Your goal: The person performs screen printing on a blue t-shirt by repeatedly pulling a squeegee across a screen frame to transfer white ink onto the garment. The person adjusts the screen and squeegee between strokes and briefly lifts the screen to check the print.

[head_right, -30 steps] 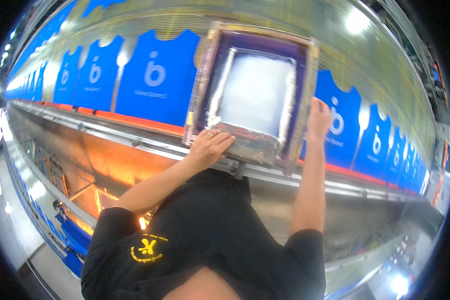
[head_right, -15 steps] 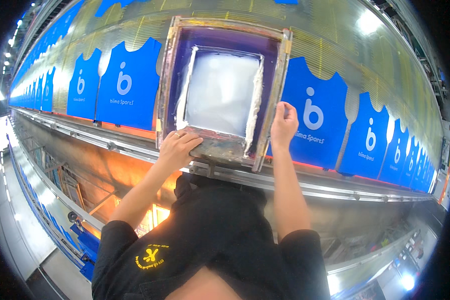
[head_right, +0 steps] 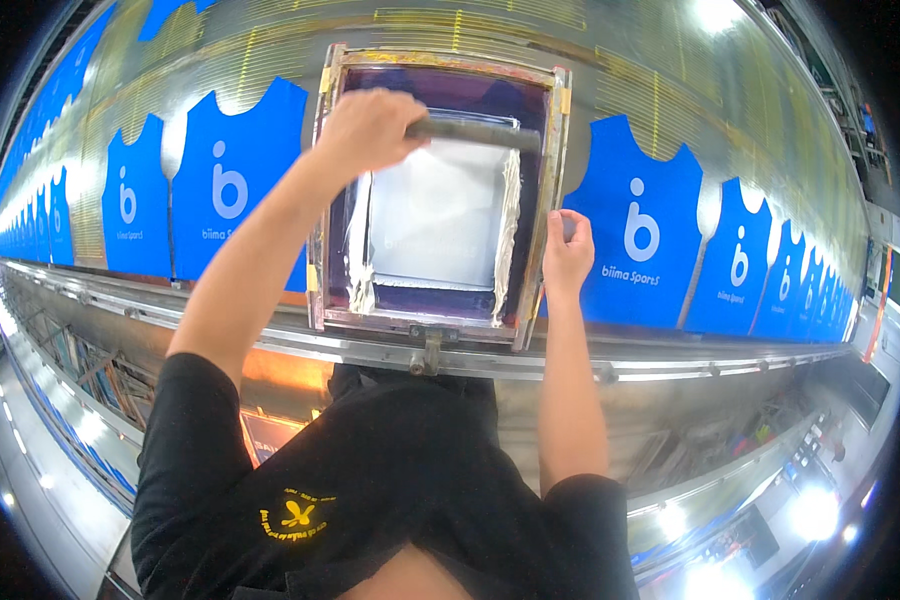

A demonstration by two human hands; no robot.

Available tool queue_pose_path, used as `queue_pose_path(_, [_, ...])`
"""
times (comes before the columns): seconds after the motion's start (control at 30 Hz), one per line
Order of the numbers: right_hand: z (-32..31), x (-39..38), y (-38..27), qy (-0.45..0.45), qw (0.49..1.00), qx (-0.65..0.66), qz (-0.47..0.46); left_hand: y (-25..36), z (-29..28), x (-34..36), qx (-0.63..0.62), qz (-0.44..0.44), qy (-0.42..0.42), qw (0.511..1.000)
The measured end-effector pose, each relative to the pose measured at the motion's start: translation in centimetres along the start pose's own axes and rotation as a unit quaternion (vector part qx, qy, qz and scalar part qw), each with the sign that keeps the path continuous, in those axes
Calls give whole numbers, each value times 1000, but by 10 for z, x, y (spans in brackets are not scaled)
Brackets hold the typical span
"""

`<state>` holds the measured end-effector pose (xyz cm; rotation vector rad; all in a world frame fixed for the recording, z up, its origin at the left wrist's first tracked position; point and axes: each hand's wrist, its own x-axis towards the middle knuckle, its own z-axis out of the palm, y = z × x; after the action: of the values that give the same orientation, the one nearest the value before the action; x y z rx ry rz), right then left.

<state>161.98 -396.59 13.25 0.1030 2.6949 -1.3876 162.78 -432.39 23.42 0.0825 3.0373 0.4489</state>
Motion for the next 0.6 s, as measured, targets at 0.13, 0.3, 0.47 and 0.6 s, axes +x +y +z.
queue_pose_path(0.13, [-7,5,-24,2,999,-5,32,-22,-3,42,-7,-26,-71,997])
queue_pose_path(0.3, [21,86,-109,66,910,-142,-383,-21,-3,46,15,-27,-76,997])
queue_pose_path(0.47, [67,115,-153,-177,885,-256,-347,-16,1,48,72,-49,-87,992])
queue_pose_path(0.6, [59,61,-122,-137,872,-241,-404,-1,27,-3,51,-24,-44,997])
